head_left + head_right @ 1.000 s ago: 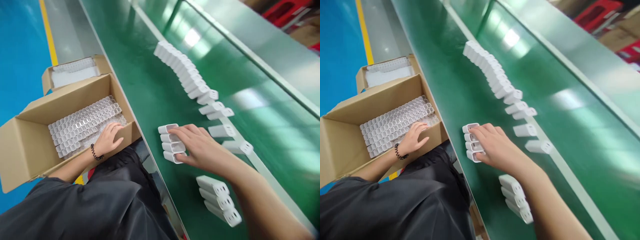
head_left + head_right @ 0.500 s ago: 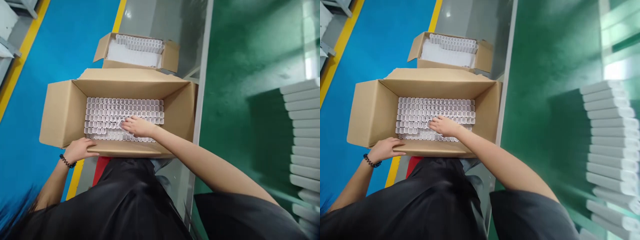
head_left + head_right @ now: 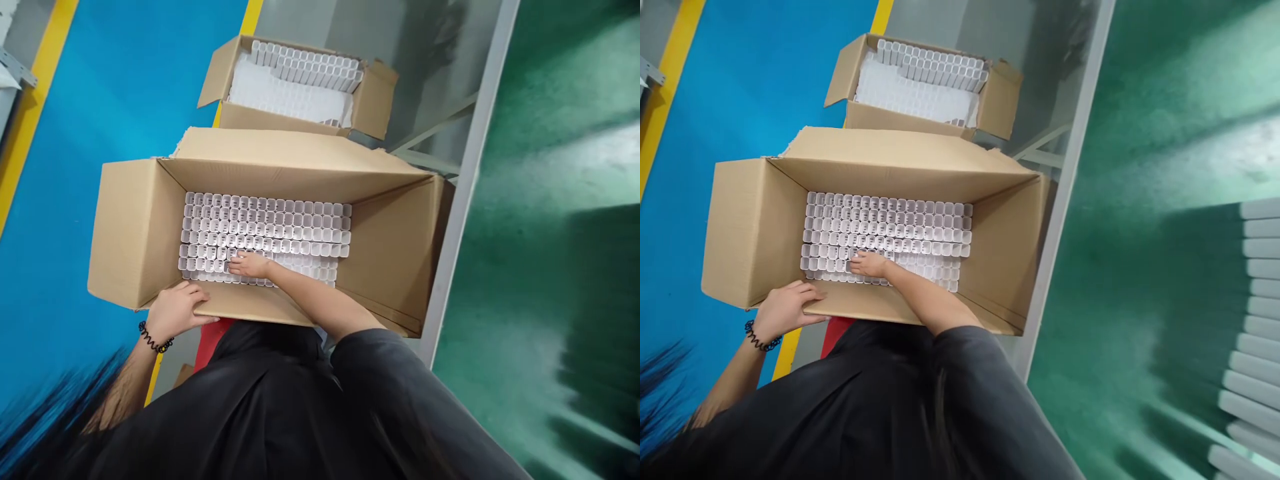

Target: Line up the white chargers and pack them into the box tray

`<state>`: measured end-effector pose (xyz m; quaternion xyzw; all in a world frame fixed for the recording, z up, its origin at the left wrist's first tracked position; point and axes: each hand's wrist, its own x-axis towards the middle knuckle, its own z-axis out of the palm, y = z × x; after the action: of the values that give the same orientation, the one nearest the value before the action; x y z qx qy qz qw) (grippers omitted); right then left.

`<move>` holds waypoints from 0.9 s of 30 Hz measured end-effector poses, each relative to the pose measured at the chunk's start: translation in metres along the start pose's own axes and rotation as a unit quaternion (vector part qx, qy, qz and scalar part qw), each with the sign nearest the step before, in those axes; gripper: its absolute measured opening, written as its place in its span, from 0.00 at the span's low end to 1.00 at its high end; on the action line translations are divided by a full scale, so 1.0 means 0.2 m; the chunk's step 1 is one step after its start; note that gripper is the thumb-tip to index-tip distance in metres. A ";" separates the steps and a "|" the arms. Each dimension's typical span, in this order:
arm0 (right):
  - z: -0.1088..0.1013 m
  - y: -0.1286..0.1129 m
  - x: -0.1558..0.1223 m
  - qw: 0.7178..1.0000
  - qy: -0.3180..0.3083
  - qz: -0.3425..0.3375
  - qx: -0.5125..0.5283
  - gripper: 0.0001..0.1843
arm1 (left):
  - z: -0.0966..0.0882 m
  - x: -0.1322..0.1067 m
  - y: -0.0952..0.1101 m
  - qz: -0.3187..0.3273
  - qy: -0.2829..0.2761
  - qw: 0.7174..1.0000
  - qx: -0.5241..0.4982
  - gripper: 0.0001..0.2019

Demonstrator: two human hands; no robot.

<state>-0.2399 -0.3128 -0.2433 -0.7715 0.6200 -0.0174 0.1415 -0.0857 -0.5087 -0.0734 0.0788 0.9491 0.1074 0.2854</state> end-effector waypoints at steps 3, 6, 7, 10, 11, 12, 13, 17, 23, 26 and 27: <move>-0.07 0.00 -0.03 1.000 -0.008 0.026 0.013 0.25 | -0.01 0.00 0.00 0.006 -0.004 1.000 -0.006 0.21; -0.24 -0.03 -0.13 0.997 -0.015 0.064 0.026 0.26 | -0.01 0.00 0.00 0.007 -0.006 1.000 -0.015 0.22; -0.31 -0.05 -0.20 0.996 -0.013 0.083 0.030 0.25 | -0.01 0.00 -0.01 0.004 -0.008 1.000 -0.015 0.23; -0.60 -0.14 -0.52 0.977 0.031 0.209 0.034 0.27 | -0.02 0.00 -0.03 -0.005 -0.028 1.000 -0.011 0.25; -0.70 -0.20 -0.67 0.958 0.058 0.278 0.030 0.26 | -0.03 0.00 -0.03 -0.005 -0.038 0.999 -0.010 0.26; -0.79 -0.28 -0.82 0.935 0.077 0.345 0.019 0.24 | -0.04 0.01 -0.03 0.002 -0.051 0.999 -0.009 0.27; -0.87 -0.38 -0.98 0.909 0.091 0.406 0.005 0.22 | -0.04 0.02 -0.03 0.017 -0.065 0.998 -0.005 0.27; -1.04 -1.02 -1.45 0.780 0.145 0.608 -0.021 0.21 | -0.06 0.11 0.03 0.126 -0.057 0.990 0.030 0.27; -0.99 -2.08 -1.53 0.493 0.186 0.850 0.015 0.19 | -0.11 0.49 0.37 0.385 0.064 0.921 -0.018 0.25; -0.90 -2.49 -1.44 0.377 0.208 0.902 0.026 0.17 | -0.13 0.55 0.67 0.464 0.068 0.883 -0.028 0.21; -0.87 -2.59 -1.40 0.349 0.214 0.911 0.040 0.17 | -0.13 0.55 0.76 0.488 0.066 0.870 -0.029 0.20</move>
<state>0.1534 0.0208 0.0894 0.3048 0.9493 -0.0674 -0.0366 -0.1772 -0.3437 -0.0710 0.5165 0.8026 0.2658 0.1358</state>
